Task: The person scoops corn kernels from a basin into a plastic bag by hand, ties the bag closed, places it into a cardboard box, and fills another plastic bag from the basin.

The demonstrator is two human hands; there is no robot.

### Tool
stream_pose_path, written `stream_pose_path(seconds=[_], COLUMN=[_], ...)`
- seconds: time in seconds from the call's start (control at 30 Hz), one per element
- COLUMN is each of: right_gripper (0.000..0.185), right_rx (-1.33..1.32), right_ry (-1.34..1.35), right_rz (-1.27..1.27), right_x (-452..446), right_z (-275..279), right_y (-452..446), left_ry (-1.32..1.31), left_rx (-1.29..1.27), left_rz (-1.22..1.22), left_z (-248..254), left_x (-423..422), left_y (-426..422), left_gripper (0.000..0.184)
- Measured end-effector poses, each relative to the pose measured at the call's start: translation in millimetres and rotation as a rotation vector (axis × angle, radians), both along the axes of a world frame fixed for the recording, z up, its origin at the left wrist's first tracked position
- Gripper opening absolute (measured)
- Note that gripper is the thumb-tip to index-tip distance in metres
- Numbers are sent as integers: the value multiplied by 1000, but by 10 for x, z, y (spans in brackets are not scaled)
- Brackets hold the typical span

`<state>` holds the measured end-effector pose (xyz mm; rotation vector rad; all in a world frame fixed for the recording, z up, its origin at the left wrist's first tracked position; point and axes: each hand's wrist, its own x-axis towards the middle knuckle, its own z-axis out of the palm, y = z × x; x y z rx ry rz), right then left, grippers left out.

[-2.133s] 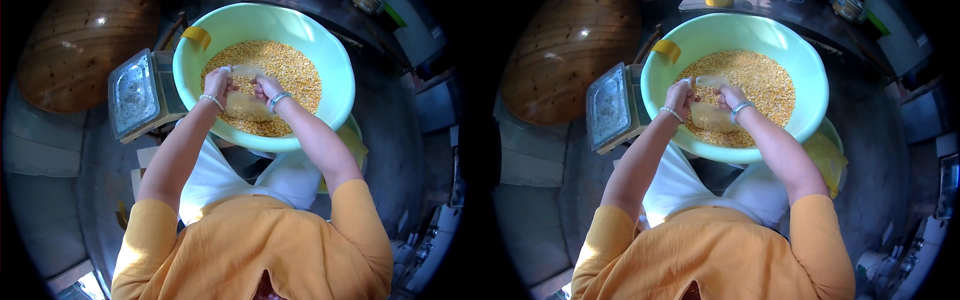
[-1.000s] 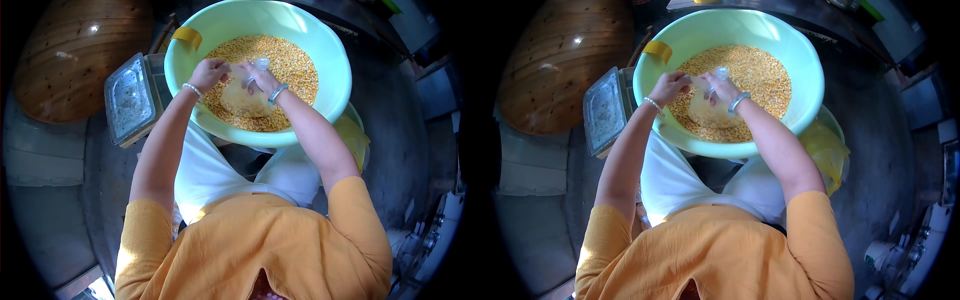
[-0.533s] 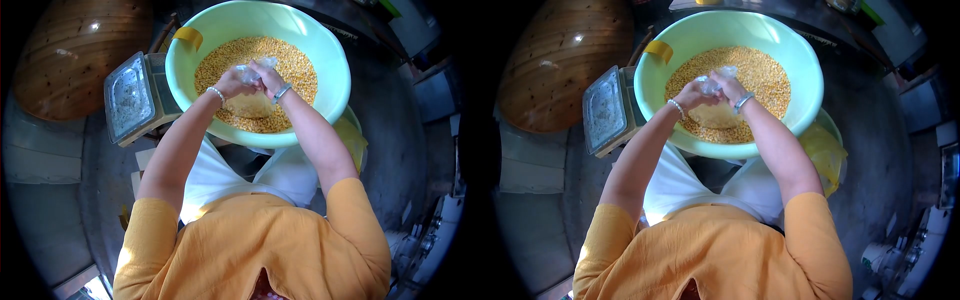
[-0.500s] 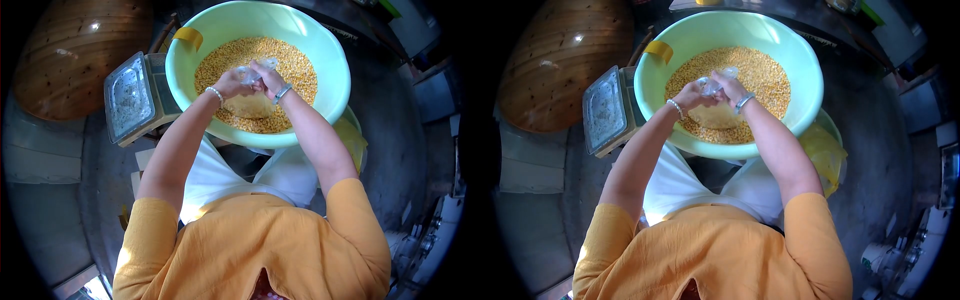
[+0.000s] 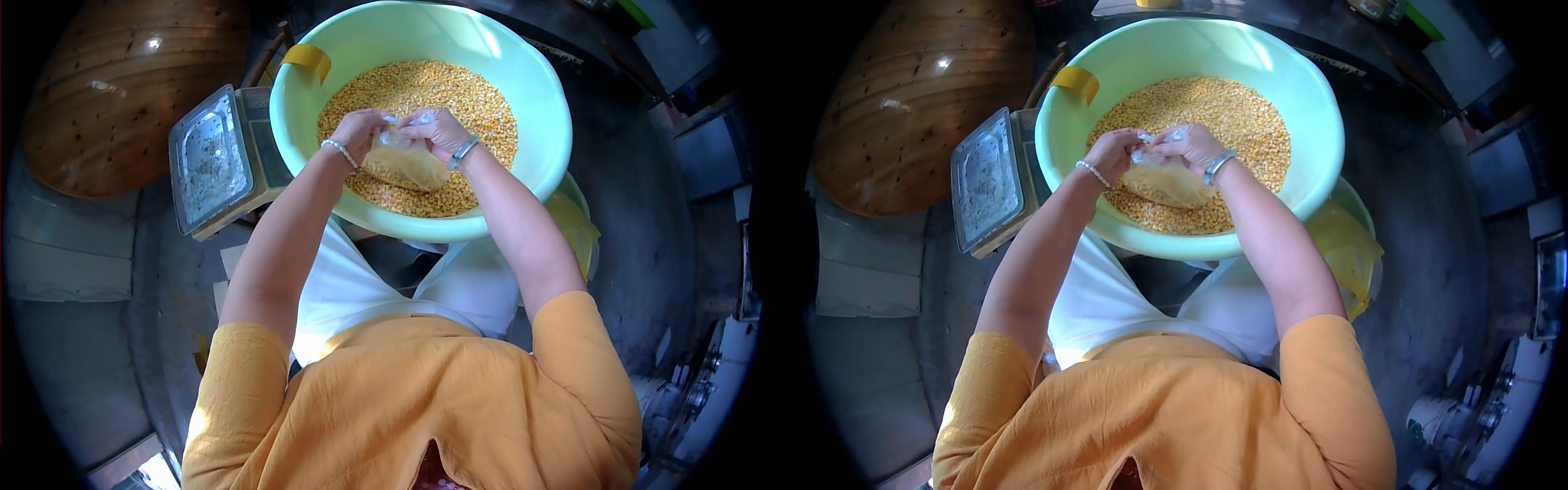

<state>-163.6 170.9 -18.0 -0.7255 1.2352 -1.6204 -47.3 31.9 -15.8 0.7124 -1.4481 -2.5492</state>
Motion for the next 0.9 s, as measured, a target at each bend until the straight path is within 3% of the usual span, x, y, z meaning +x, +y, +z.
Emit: stream_pose_path(seconds=[0.1, 0.3, 0.4, 0.57, 0.67, 0.7, 0.77, 0.9], right_gripper=[9, 8, 9, 10, 10, 10, 7, 7], right_rx=[21, 240, 134, 55, -76, -143, -145, 64], right_ry=[238, 1006, 1187, 1155, 1227, 1262, 1139, 615], right_rz=[-120, -524, -643, -661, -636, -630, -550, -294], right_x=[-22, 67, 161, 186, 67, 29, 81, 120], right_z=[-80, -191, -85, -66, -298, -374, -204, -4], right_y=[-44, -177, -155, -137, -238, -274, -197, -91], left_ry=[-9, -84, -84, 49, -4, -5, -12, -85], left_rx=[-56, -310, -299, -227, -392, -568, -921, -868], left_rz=[-54, -213, -288, -226, -205, -167, -85, 260], left_z=[-49, 72, 60, 37, -80, -226, -535, -257], left_x=[-21, -14, -6, -2, -32, -86, -200, -96], left_y=[-47, 73, 72, 180, 92, 12, -157, -69], left_gripper=[12, 20, 24, 30, 29, 27, 24, 20])
